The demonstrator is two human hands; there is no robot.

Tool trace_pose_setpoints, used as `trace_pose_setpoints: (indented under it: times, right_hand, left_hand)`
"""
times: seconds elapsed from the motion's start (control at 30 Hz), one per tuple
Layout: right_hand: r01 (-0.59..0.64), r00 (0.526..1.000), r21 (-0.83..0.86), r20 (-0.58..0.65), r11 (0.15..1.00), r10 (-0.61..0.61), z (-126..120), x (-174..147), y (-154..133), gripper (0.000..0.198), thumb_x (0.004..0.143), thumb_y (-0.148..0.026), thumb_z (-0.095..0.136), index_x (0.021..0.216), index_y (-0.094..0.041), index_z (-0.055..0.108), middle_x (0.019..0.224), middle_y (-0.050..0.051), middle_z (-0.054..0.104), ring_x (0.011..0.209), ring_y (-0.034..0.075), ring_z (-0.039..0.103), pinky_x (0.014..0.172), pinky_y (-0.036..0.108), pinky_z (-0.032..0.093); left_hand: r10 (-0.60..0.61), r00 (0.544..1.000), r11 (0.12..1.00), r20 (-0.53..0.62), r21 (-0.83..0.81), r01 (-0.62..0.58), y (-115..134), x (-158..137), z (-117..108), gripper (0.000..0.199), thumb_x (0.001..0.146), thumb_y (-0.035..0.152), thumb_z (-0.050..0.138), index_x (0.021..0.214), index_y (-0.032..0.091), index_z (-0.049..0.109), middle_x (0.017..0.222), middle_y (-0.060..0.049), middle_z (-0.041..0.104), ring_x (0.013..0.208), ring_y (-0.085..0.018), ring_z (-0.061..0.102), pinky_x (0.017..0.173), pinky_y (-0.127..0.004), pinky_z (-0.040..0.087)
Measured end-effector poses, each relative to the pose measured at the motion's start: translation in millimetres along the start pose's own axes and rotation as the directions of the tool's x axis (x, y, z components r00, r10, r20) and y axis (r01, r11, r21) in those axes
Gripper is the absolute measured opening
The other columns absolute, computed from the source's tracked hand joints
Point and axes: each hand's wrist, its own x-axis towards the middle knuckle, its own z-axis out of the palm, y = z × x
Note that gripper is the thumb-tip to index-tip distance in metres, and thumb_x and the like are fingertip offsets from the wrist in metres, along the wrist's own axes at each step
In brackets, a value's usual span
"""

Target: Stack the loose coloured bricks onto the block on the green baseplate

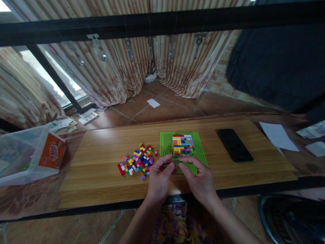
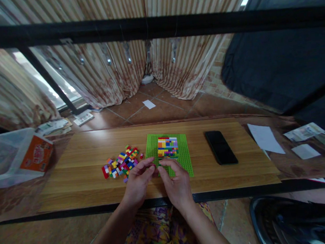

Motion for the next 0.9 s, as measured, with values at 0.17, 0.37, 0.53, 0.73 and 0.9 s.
trace_pose_setpoints:
  times: [0.17, 0.37, 0.53, 0.73, 0.9]
  right_hand:
    - [-0.129, 0.99, 0.106, -0.034, 0.986, 0.134, -8, 6, 5, 0.013, 0.079, -0.032, 0.066, 0.087, -0.021, 0.067, 0.083, 0.002, 0.07, 0.076, 0.018, 0.066, 0.072, 0.032, 0.052]
    - [-0.124, 0.987, 0.076, -0.098, 0.989, 0.131, -17, 15, 17, 0.015, 0.076, -0.034, 0.069, 0.086, -0.022, 0.072, 0.082, 0.003, 0.067, 0.076, 0.018, 0.063, 0.07, 0.033, 0.052]
    - [-0.146, 0.984, 0.128, -0.086, 0.981, 0.158, -18, 14, 21, 0.017, 0.079, -0.035, 0.065, 0.088, -0.023, 0.073, 0.09, 0.005, 0.065, 0.077, 0.017, 0.063, 0.067, 0.033, 0.055]
    - [-0.117, 0.991, 0.082, -0.057, 0.99, 0.122, -20, 14, 23, 0.019, 0.084, -0.034, 0.059, 0.092, -0.022, 0.072, 0.096, 0.007, 0.065, 0.081, 0.018, 0.064, 0.07, 0.036, 0.057]
    - [-0.046, 0.998, -0.036, -0.045, 0.998, 0.044, -21, 21, 23, 0.02, 0.085, -0.03, 0.058, 0.099, -0.023, 0.07, 0.097, 0.006, 0.069, 0.089, 0.02, 0.065, 0.08, 0.039, 0.054]
  left_hand:
    - [0.067, 0.998, 0.985, -0.016, 0.163, -0.064, -9, 5, -9, 0.018, 0.068, 0.02, 0.071, 0.085, 0.015, 0.067, 0.078, 0.0, 0.064, 0.066, -0.012, 0.061, 0.068, -0.028, 0.054]
    - [0.285, 0.909, 0.5, 0.303, 0.762, -0.411, 0, 15, -8, 0.033, 0.085, 0.016, 0.051, 0.116, 0.02, 0.061, 0.096, -0.007, 0.067, 0.082, -0.019, 0.064, 0.079, -0.033, 0.052]
    - [0.175, 0.867, 0.038, 0.466, 0.877, -0.479, 6, 21, 0, 0.044, 0.091, 0.016, 0.041, 0.134, 0.025, 0.048, 0.104, -0.009, 0.064, 0.088, -0.021, 0.064, 0.079, -0.032, 0.051]
    - [0.117, 0.861, -0.099, 0.495, 0.869, -0.486, 4, 24, 2, 0.049, 0.089, 0.013, 0.04, 0.137, 0.021, 0.043, 0.098, -0.011, 0.062, 0.086, -0.023, 0.063, 0.073, -0.03, 0.05]
    - [0.096, 0.867, -0.066, 0.489, 0.872, -0.485, 4, 26, 4, 0.048, 0.087, 0.01, 0.041, 0.134, 0.021, 0.047, 0.095, -0.009, 0.062, 0.085, -0.023, 0.063, 0.075, -0.029, 0.05]
